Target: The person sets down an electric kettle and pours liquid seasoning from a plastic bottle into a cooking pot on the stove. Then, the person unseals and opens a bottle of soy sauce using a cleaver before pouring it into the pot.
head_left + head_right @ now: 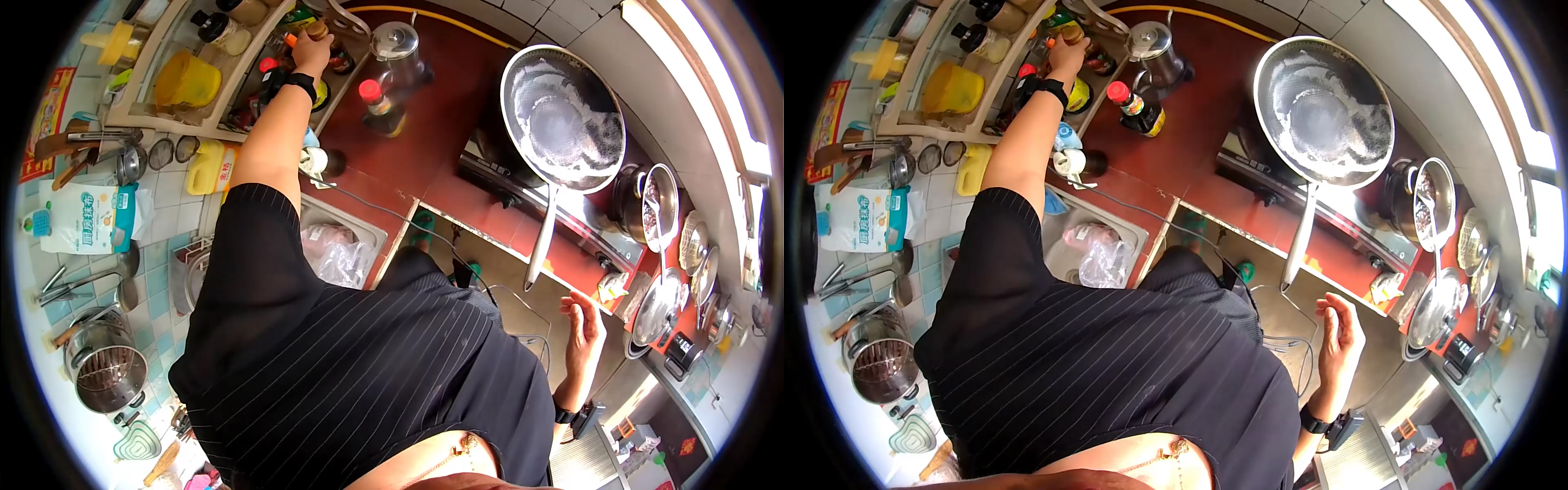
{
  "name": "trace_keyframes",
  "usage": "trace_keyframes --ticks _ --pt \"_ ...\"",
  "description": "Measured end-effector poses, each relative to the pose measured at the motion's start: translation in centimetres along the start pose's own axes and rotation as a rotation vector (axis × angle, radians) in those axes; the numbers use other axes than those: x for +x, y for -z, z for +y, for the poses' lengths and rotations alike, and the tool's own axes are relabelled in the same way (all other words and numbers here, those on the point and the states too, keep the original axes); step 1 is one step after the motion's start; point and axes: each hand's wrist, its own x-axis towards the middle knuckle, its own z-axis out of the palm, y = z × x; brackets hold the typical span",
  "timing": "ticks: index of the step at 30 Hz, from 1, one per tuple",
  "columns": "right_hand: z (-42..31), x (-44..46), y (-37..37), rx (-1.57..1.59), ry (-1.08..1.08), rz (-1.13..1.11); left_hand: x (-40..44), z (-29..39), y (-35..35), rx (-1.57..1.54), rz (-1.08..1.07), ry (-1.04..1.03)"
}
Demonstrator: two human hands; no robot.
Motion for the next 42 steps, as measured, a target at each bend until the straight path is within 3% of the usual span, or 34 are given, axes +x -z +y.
trace_keyframes --ticks 8,11,13,15,18,19,21,26,33,38,42 --pt "-0.6 1.9 -0.4 -0.025 0.078 -0.027 0.2 0.2 1.0 0.184 0.031 0.097" --pt "-0.1 2.3 -0.2 0.000 0.102 -0.037 -6.3 3.9 5.5 -0.117 -0.171 -0.078" --pt "0.0 2.6 -0.1 0.011 0.114 -0.041 -11.6 6.3 8.0 -0.373 -0.549 0.010" --pt "0.8 2.8 0.1 0.001 0.139 -0.054 -16.7 8.3 8.5 -0.343 -0.487 -0.191" --pt "0.4 3.0 0.0 0.024 0.152 -0.082 -18.9 5.0 4.0 -0.457 -0.378 -0.143" --pt "0.1 3.0 0.0 0.030 0.154 -0.086 -19.3 6.3 4.4 -0.663 -0.591 -0.093" --pt "0.1 2.8 0.0 0.031 0.158 -0.098 -19.5 2.0 -0.7 -0.593 -0.486 -0.033" --pt "1.0 1.8 0.6 -0.019 0.134 -0.084 -20.6 3.3 -4.1 -0.523 -0.084 -0.013" --pt "1.4 0.6 1.0 -0.038 0.167 -0.081 -21.8 6.4 -1.6 -0.329 -0.153 -0.092" --pt "-1.9 0.7 0.9 -0.078 0.341 -0.082 -28.4 15.8 7.5 -0.377 -0.236 -0.369" --pt "-7.1 -0.2 1.3 -0.166 0.547 0.013 -35.2 23.7 12.8 -0.229 -0.123 -0.697"
